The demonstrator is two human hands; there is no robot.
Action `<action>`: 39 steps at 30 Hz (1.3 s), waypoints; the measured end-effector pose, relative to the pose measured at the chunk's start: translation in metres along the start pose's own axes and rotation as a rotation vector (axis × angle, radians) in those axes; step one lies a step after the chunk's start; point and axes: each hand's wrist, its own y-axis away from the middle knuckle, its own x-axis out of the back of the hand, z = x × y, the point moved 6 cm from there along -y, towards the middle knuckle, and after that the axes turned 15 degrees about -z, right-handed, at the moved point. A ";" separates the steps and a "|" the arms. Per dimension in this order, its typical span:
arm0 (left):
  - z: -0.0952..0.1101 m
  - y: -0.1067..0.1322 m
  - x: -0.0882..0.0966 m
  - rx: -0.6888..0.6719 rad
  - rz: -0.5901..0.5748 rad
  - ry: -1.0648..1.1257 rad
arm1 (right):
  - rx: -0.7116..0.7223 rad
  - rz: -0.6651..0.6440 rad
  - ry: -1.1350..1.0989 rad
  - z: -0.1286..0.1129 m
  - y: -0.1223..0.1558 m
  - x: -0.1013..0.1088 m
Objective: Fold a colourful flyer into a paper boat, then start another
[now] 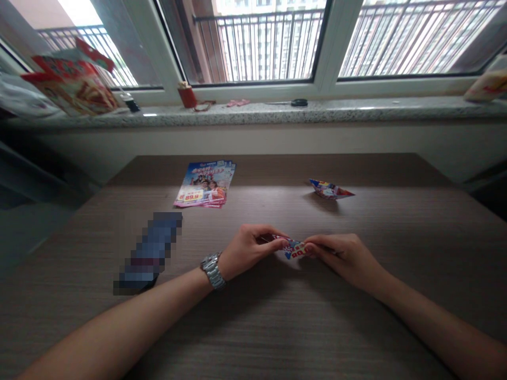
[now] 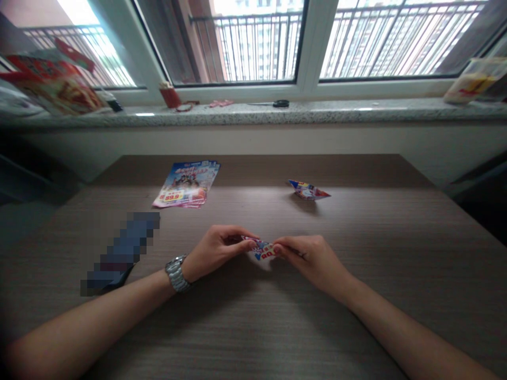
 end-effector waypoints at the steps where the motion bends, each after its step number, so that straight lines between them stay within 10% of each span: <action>1: -0.002 0.000 0.000 0.009 -0.010 0.021 | 0.002 0.003 0.001 0.001 0.000 0.001; 30: 0.010 0.002 -0.001 -0.033 0.052 -0.237 | 0.009 0.022 -0.118 -0.008 -0.004 -0.009; 39: 0.034 0.013 -0.012 -0.400 0.164 -0.864 | -0.059 0.120 -0.070 0.009 -0.005 -0.002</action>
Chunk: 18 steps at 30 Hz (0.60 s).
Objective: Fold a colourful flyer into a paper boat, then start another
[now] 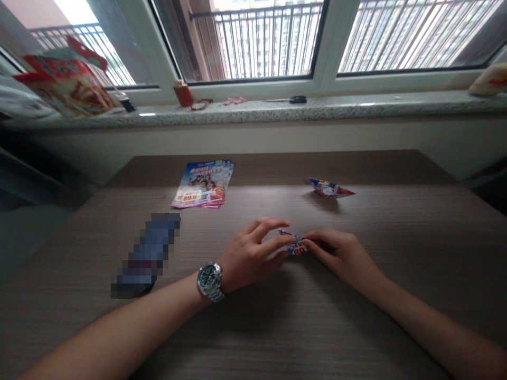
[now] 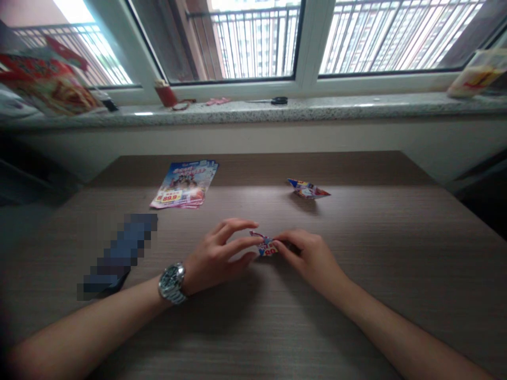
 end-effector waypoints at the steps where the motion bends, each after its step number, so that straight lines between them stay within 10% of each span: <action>1: 0.003 0.000 -0.003 -0.033 -0.044 -0.048 | 0.015 0.013 0.019 0.001 0.000 0.001; 18: 0.004 0.000 -0.027 -0.075 -0.404 -0.171 | 0.102 0.065 0.158 0.008 -0.004 0.002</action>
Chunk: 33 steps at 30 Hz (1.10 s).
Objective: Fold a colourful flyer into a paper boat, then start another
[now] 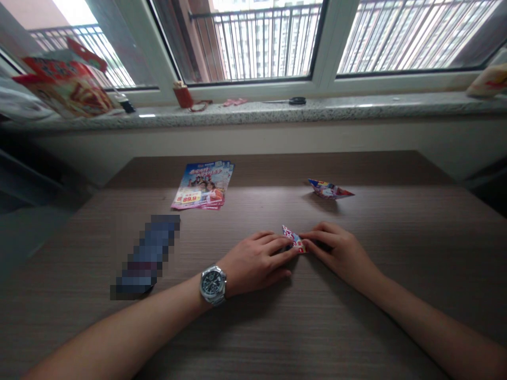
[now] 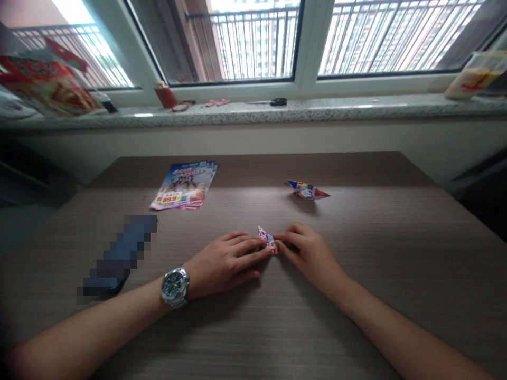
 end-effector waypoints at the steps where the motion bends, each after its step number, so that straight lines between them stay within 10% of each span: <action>1: 0.000 0.000 -0.001 0.003 -0.002 -0.003 | 0.020 0.000 0.007 -0.001 0.000 0.001; 33: -0.011 0.002 0.004 0.080 0.012 0.025 | 0.102 -0.087 0.339 -0.009 -0.003 -0.007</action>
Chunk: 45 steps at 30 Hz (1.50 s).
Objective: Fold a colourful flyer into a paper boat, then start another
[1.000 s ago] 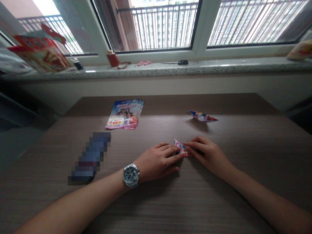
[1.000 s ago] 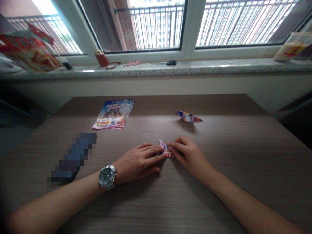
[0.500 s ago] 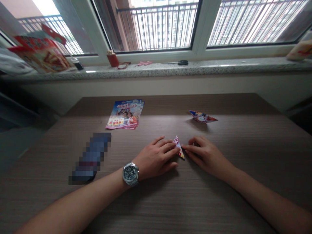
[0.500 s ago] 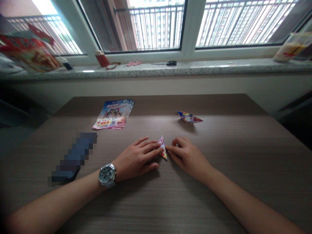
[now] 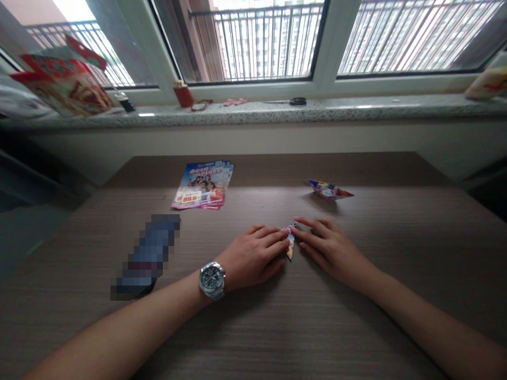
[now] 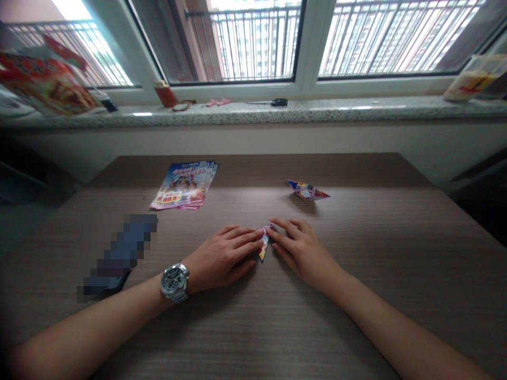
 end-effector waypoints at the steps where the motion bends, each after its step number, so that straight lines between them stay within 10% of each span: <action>1: 0.000 0.000 0.001 0.012 0.008 -0.008 | 0.002 -0.001 0.005 0.000 0.000 0.000; 45: -0.011 0.000 -0.002 0.104 0.105 0.046 | -0.039 -0.034 -0.030 0.002 0.004 -0.008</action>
